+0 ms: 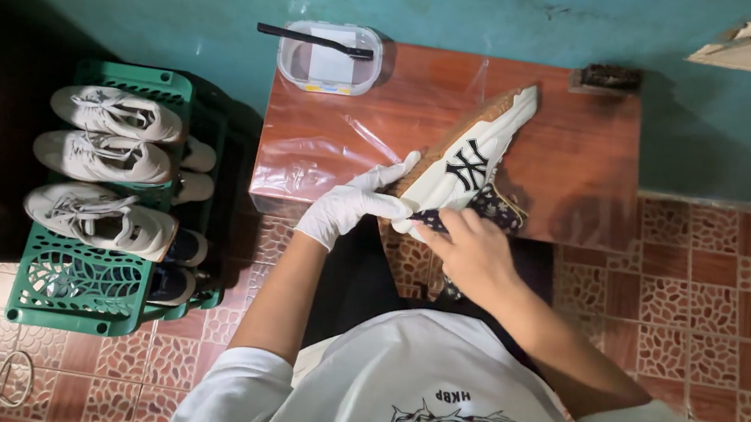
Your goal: Cleaning a white sneaker using a brush and a cloth at a workbench.
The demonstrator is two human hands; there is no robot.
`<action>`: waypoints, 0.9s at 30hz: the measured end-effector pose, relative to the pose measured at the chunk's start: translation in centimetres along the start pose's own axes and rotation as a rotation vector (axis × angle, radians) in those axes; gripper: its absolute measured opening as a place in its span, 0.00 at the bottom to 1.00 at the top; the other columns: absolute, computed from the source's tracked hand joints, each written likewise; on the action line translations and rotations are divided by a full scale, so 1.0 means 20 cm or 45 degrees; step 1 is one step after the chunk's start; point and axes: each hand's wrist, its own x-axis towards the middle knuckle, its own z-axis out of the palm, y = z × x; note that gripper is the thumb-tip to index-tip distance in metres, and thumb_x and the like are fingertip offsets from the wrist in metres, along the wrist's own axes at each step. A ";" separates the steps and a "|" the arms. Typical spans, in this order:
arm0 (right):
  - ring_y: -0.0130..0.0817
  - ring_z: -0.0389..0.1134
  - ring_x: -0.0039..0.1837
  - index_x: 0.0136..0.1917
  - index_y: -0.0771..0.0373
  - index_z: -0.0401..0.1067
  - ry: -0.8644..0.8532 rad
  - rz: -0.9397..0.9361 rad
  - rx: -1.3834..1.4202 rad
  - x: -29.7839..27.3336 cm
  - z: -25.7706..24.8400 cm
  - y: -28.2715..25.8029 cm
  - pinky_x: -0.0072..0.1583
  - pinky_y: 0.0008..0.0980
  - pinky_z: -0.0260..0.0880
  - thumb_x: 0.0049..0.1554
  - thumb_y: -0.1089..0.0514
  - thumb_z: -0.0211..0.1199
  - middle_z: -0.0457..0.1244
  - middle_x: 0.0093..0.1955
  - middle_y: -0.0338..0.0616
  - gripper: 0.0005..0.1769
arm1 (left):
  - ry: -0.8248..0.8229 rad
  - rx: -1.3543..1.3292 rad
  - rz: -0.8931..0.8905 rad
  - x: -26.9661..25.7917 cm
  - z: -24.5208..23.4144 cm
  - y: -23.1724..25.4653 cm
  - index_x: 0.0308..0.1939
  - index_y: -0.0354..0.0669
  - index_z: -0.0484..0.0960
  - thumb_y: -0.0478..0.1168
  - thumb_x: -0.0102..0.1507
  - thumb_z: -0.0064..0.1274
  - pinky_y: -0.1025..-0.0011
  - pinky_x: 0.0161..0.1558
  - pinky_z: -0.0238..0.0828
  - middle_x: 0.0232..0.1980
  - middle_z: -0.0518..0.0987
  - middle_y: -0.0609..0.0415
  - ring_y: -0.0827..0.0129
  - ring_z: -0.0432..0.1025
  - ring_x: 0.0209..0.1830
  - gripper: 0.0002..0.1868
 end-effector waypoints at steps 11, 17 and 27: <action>0.38 0.65 0.54 0.61 0.36 0.77 0.112 0.184 -0.019 -0.11 0.07 0.15 0.48 0.30 0.69 0.56 0.59 0.57 0.61 0.55 0.35 0.23 | 0.050 0.027 -0.015 0.01 0.03 -0.02 0.66 0.60 0.76 0.42 0.45 0.74 0.58 0.79 0.41 0.81 0.55 0.45 0.51 0.45 0.82 0.44; 0.41 0.66 0.53 0.63 0.35 0.76 0.168 0.222 0.052 -0.13 0.07 0.11 0.50 0.34 0.72 0.53 0.61 0.56 0.62 0.54 0.36 0.28 | 0.057 0.074 0.019 -0.01 0.05 0.00 0.67 0.58 0.75 0.43 0.45 0.73 0.58 0.79 0.45 0.80 0.59 0.44 0.50 0.48 0.81 0.44; 0.43 0.65 0.46 0.68 0.48 0.75 0.297 0.357 0.027 0.03 -0.02 0.20 0.48 0.41 0.68 0.58 0.60 0.58 0.62 0.43 0.39 0.25 | 0.031 -0.006 0.093 0.07 0.00 -0.12 0.67 0.55 0.75 0.40 0.45 0.74 0.62 0.73 0.60 0.69 0.70 0.49 0.59 0.61 0.74 0.45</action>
